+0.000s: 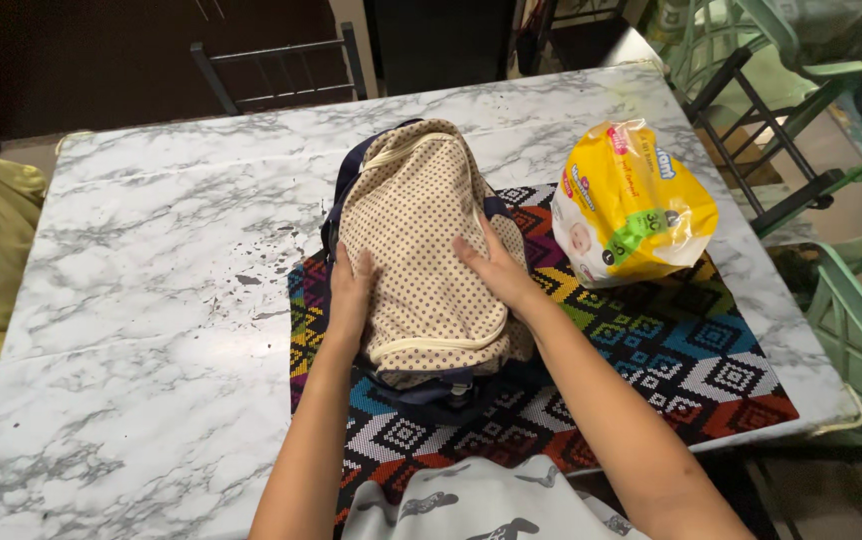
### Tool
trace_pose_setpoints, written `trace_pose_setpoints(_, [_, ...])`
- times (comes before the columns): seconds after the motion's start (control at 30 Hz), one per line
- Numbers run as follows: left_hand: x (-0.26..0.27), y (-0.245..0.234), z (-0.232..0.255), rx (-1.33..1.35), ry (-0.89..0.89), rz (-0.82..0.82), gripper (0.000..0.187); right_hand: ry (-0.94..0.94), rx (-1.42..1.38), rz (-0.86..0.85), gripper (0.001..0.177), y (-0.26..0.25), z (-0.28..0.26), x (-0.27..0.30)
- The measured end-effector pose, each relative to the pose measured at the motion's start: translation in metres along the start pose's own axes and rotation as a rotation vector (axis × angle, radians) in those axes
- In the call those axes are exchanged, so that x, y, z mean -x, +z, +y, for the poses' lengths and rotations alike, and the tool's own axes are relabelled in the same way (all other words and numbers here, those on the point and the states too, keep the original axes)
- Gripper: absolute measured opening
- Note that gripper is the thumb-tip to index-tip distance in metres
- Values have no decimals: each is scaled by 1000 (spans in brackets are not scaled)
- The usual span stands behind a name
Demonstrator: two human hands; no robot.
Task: The person packs a diaper bag with diapers, folded white cloths, and a small bottle. They place items into the bag, close the zipper, then reopen the bag and remove some items to place them on the table.
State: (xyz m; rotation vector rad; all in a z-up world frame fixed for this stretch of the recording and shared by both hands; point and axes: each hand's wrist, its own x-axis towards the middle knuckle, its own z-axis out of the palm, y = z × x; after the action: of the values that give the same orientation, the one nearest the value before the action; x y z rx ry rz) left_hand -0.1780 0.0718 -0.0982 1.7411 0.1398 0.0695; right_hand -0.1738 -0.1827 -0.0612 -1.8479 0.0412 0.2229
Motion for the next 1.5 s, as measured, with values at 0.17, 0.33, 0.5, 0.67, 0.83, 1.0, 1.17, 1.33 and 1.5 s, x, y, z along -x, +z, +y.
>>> trace_pose_setpoints(0.17, [9, 11, 4, -338, 8, 73, 115, -29, 184, 75, 117, 11, 5, -10])
trace_pose_setpoints(0.33, [16, 16, 13, -398, -42, 130, 113, -93, 236, 227, 114, 28, 15, -10])
trace_pose_setpoints(0.5, [17, 15, 16, -423, -57, 133, 113, -72, 230, 235, 114, 29, 20, -11])
trace_pose_setpoints(0.67, [17, 15, 13, -426, -58, 129, 114, -74, 217, 225, 114, 28, 18, -10])
trace_pose_setpoints(0.83, [13, 10, 7, -422, -49, 102, 115, -138, 143, 207, 112, 26, 12, -4])
trace_pose_setpoints(1.0, [18, -3, 14, -345, 5, 65, 105, -13, 41, 69, 101, 9, 5, 2])
trace_pose_setpoints(1.17, [59, -24, 34, -388, 240, 11, 74, -119, 16, 59, 78, -8, 17, 40])
trace_pose_setpoints(1.33, [133, -36, 51, -470, 612, -62, 62, -245, 115, 127, 62, -12, 25, 105])
trace_pose_setpoints(1.5, [169, -17, 52, -412, 694, -107, 66, -365, 143, 103, 62, 7, 27, 139])
